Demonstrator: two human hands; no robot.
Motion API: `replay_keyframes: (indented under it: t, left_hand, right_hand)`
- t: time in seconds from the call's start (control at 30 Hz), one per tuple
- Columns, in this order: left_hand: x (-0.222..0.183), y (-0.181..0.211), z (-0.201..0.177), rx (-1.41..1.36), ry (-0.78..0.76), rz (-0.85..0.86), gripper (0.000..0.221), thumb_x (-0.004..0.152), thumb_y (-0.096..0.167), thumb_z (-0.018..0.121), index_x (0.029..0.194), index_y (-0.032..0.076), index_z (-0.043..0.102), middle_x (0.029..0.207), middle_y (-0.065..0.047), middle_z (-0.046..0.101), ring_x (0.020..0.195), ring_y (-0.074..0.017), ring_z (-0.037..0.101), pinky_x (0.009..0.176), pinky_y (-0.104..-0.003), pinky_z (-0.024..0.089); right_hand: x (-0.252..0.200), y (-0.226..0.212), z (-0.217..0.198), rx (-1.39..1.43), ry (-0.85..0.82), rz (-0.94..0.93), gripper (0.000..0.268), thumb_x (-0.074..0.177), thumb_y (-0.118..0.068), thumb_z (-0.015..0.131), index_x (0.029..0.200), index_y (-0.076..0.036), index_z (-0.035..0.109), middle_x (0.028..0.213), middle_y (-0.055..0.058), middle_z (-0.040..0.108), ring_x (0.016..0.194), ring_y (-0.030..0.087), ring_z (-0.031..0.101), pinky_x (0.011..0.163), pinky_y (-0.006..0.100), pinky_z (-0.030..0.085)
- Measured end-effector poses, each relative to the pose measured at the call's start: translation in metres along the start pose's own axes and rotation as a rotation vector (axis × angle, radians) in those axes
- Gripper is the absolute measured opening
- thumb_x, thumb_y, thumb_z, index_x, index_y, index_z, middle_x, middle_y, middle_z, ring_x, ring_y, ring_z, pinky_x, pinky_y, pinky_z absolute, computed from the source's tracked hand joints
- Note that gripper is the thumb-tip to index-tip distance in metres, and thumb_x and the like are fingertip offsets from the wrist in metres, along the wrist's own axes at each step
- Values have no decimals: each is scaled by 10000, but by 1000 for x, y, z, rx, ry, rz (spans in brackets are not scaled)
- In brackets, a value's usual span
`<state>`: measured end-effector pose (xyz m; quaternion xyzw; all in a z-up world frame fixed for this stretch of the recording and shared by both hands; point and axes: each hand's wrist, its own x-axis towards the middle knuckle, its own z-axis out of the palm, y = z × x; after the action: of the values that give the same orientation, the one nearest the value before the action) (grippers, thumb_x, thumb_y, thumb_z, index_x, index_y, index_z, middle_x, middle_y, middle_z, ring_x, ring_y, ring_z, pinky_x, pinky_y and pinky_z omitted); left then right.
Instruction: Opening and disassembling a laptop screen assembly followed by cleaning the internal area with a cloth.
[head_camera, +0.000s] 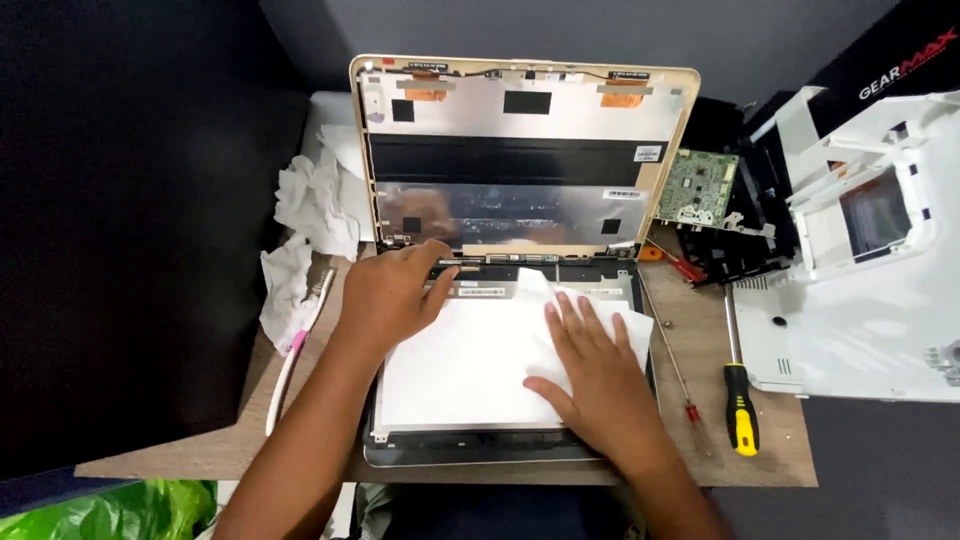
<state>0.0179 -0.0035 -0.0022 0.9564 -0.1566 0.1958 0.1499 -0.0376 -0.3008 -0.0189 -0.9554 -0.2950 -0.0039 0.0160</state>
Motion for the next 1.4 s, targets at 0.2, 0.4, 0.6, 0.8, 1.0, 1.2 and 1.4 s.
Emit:
replay_keyframes:
  t: [0.2, 0.4, 0.6, 0.8, 1.0, 1.2, 1.4]
  left_hand:
    - [-1, -1, 14, -91, -5, 43, 233, 984, 351, 611, 1079, 180, 738, 932, 27, 777, 648, -211, 709, 434, -388, 470]
    - [-4, -9, 29, -45, -64, 16, 274, 989, 405, 597, 1135, 211, 726, 874, 7, 756, 501, -229, 627, 374, -388, 433]
    - [-3, -4, 22, -80, 18, 78, 240, 989, 375, 628, 1095, 185, 728, 909, -5, 769, 606, -248, 694, 408, -402, 480]
    - [-1, -5, 22, -107, 50, 75, 226, 949, 204, 595, 1108, 175, 752, 915, -33, 785, 618, -257, 687, 422, -408, 476]
    - [-3, -5, 24, -125, 34, 73, 229, 906, 163, 595, 1082, 175, 742, 884, -9, 778, 610, -242, 688, 419, -401, 480]
    - [-4, -9, 28, -103, 25, 72, 244, 903, 166, 601, 1102, 188, 741, 889, 17, 774, 610, -218, 682, 421, -384, 480]
    - [-3, -4, 23, -108, -2, 14, 286, 966, 206, 536, 1217, 207, 673, 793, 18, 709, 489, -207, 589, 381, -383, 442]
  right_hand:
    - [2, -56, -9, 272, 21, -267, 980, 942, -749, 488, 1595, -41, 308, 1671, 164, 300, 1549, 370, 222, 1212, 603, 120]
    - [13, -22, -21, 154, -135, 3, 894, 958, -628, 569, 1622, -143, 220, 1698, 94, 187, 1538, 307, 150, 1219, 529, 98]
    - [2, -57, -17, 273, 13, -291, 958, 938, -733, 519, 1622, -103, 288, 1689, 163, 257, 1556, 375, 200, 1225, 584, 99]
    - [17, -25, -24, 180, -163, -37, 877, 946, -635, 604, 1628, -212, 251, 1696, 95, 181, 1530, 329, 146, 1206, 542, 91]
    - [0, -45, -2, 118, 47, -204, 996, 961, -817, 407, 1646, -118, 222, 1706, 145, 192, 1549, 359, 165, 1221, 561, 89]
    - [7, -22, 0, 171, -34, -188, 901, 939, -691, 560, 1627, -177, 289, 1677, 118, 273, 1543, 323, 206, 1212, 545, 110]
    - [-6, -44, -2, -274, 182, -301, 1195, 871, -993, 343, 1653, -110, 145, 1731, 91, 148, 1607, 276, 130, 1288, 503, 98]
